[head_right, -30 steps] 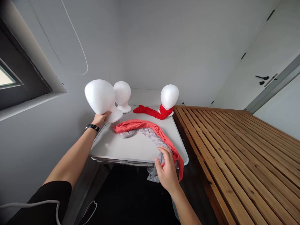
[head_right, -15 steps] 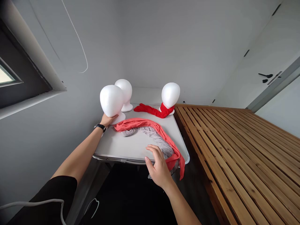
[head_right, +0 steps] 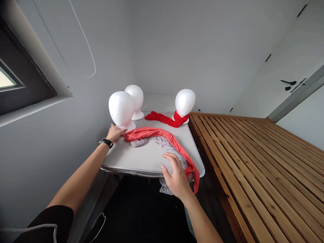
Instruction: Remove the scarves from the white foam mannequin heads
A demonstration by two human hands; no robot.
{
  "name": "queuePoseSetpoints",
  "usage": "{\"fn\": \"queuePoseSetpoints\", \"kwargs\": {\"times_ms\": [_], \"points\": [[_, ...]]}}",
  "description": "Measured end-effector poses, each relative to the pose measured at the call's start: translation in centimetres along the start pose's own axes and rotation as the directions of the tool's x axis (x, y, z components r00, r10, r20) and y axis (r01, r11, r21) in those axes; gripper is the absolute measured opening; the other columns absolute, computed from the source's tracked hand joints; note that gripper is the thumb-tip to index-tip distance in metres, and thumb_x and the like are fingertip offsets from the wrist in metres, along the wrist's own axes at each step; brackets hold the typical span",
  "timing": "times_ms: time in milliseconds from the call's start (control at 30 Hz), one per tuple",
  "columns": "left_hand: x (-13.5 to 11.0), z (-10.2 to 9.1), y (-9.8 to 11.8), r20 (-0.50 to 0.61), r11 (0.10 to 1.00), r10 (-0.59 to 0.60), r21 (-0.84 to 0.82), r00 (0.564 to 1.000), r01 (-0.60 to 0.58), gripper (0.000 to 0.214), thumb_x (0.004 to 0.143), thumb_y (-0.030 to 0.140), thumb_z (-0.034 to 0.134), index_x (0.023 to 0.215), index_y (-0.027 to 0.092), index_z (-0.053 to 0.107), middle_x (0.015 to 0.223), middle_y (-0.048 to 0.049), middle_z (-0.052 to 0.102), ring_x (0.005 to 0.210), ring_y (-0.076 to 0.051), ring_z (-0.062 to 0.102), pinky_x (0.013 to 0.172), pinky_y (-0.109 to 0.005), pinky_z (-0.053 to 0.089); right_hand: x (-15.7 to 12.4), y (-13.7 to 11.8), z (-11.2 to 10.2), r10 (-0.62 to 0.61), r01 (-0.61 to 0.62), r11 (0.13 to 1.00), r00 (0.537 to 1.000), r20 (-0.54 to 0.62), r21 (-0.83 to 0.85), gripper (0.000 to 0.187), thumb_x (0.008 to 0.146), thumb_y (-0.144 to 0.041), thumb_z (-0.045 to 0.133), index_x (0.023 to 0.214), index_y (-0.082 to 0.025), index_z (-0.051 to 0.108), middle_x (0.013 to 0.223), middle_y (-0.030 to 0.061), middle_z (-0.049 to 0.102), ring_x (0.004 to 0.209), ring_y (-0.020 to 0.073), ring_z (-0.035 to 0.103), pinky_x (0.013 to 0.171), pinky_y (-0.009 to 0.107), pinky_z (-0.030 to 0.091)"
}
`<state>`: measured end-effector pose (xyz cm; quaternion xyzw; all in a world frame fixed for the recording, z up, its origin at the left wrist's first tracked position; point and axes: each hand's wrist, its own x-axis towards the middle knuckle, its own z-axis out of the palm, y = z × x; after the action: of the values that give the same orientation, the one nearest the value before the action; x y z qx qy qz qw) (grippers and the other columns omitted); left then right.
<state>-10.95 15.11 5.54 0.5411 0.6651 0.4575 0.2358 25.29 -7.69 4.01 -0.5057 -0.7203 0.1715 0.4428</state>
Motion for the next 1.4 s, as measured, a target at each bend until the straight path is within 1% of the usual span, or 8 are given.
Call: {"fn": "queuePoseSetpoints", "kwargs": {"times_ms": [133, 300, 500, 667, 933, 1133, 1200, 1400], "points": [[-7.1, 0.2, -0.4, 0.055, 0.905, 0.184, 0.380, 0.981, -0.191, 0.061, 0.091, 0.043, 0.069, 0.139, 0.009, 0.055, 0.150, -0.0280, 0.054, 0.145, -0.044, 0.047, 0.119, -0.059, 0.039, 0.9, 2.6, -2.3, 0.098, -0.121, 0.964, 0.989, -0.108, -0.237, 0.048, 0.107, -0.047, 0.051, 0.149, -0.024, 0.052, 0.151, 0.0130, 0.058, 0.143, 0.0318, 0.054, 0.120, 0.053, 0.047], [-11.5, 3.7, 2.4, 0.315, 0.589, 0.510, 0.550, 0.800, -0.592, 0.065, 0.098, 0.044, 0.063, 0.156, 0.017, 0.049, 0.167, -0.0202, 0.043, 0.149, -0.040, 0.043, 0.121, -0.054, 0.037, 0.9, 5.3, -4.2, 0.320, -0.320, 0.783, 0.943, -0.097, -0.533, 0.080, 0.101, -0.060, 0.055, 0.161, -0.011, 0.038, 0.158, 0.0239, 0.051, 0.146, 0.0411, 0.050, 0.117, 0.055, 0.046], [-7.6, 7.6, 5.5, 0.534, 0.427, 0.331, 0.650, 0.778, -0.628, 0.091, 0.093, 0.052, 0.071, 0.162, 0.003, 0.040, 0.146, -0.0300, 0.059, 0.152, -0.048, 0.037, 0.127, -0.059, 0.019, 0.6, 5.3, -3.0, 0.454, -0.342, 0.654, 0.891, -0.011, -0.674, 0.087, 0.098, -0.063, 0.061, 0.163, -0.008, 0.039, 0.150, 0.0228, 0.059, 0.139, 0.0421, 0.054, 0.113, 0.052, 0.045], [-8.3, 9.9, 6.1, 0.589, 0.476, 0.227, 0.628, 0.776, -0.615, 0.043, 0.104, 0.032, 0.050, 0.138, 0.010, 0.062, 0.135, -0.0249, 0.063, 0.127, -0.040, 0.059, 0.107, -0.053, 0.045, 0.8, 5.1, -1.7, 0.395, -0.310, 0.634, 0.918, -0.048, -0.708, 0.067, 0.104, -0.055, 0.053, 0.155, -0.011, 0.052, 0.140, 0.0224, 0.062, 0.128, 0.0401, 0.057, 0.103, 0.049, 0.046], [-7.8, 13.4, 9.5, 0.485, 0.580, 0.126, 0.672, 0.865, -0.461, 0.038, 0.103, 0.013, 0.038, 0.130, 0.010, 0.064, 0.134, -0.0239, 0.057, 0.111, -0.033, 0.069, 0.086, -0.040, 0.055, 1.3, 4.7, -1.1, 0.400, -0.344, 0.661, 0.914, -0.075, -0.667, 0.068, 0.105, -0.057, 0.050, 0.155, -0.010, 0.053, 0.141, 0.0236, 0.062, 0.129, 0.0414, 0.058, 0.109, 0.054, 0.042], [-8.2, 13.7, 10.3, 0.447, 0.642, 0.170, 0.626, 0.878, -0.443, 0.057, 0.109, 0.049, 0.043, 0.148, 0.009, 0.054, 0.138, -0.0246, 0.056, 0.122, -0.037, 0.063, 0.097, -0.044, 0.052, 10.9, 9.2, -4.5, 0.349, -0.431, 0.859, 0.888, -0.300, -0.276, 0.080, 0.097, -0.070, 0.053, 0.156, -0.016, 0.049, 0.155, 0.0214, 0.054, 0.142, 0.0366, 0.054, 0.121, 0.055, 0.038], [-9.2, 12.5, 10.0, 0.412, 0.635, 0.257, 0.610, 0.874, -0.474, 0.068, 0.107, 0.055, 0.045, 0.157, 0.009, 0.045, 0.141, -0.0249, 0.056, 0.126, -0.039, 0.059, 0.101, -0.048, 0.050, 15.7, 12.1, -5.4, 0.412, -0.456, 0.887, 0.849, -0.331, -0.066, 0.087, 0.087, -0.067, 0.068, 0.156, -0.016, 0.049, 0.156, 0.0202, 0.054, 0.141, 0.0335, 0.055, 0.121, 0.047, 0.041], [-12.2, 7.3, 7.7, 0.384, 0.624, 0.434, 0.525, 0.815, -0.579, 0.065, 0.104, 0.048, 0.057, 0.159, 0.015, 0.045, 0.141, -0.0212, 0.058, 0.122, -0.038, 0.057, 0.101, -0.052, 0.049, 25.5, 19.9, -5.3, 0.470, -0.515, 0.857, 0.790, -0.394, -0.009, 0.118, 0.075, -0.064, 0.079, 0.166, -0.009, 0.028, 0.168, 0.0273, 0.036, 0.154, 0.0362, 0.042, 0.127, 0.046, 0.037]]}}
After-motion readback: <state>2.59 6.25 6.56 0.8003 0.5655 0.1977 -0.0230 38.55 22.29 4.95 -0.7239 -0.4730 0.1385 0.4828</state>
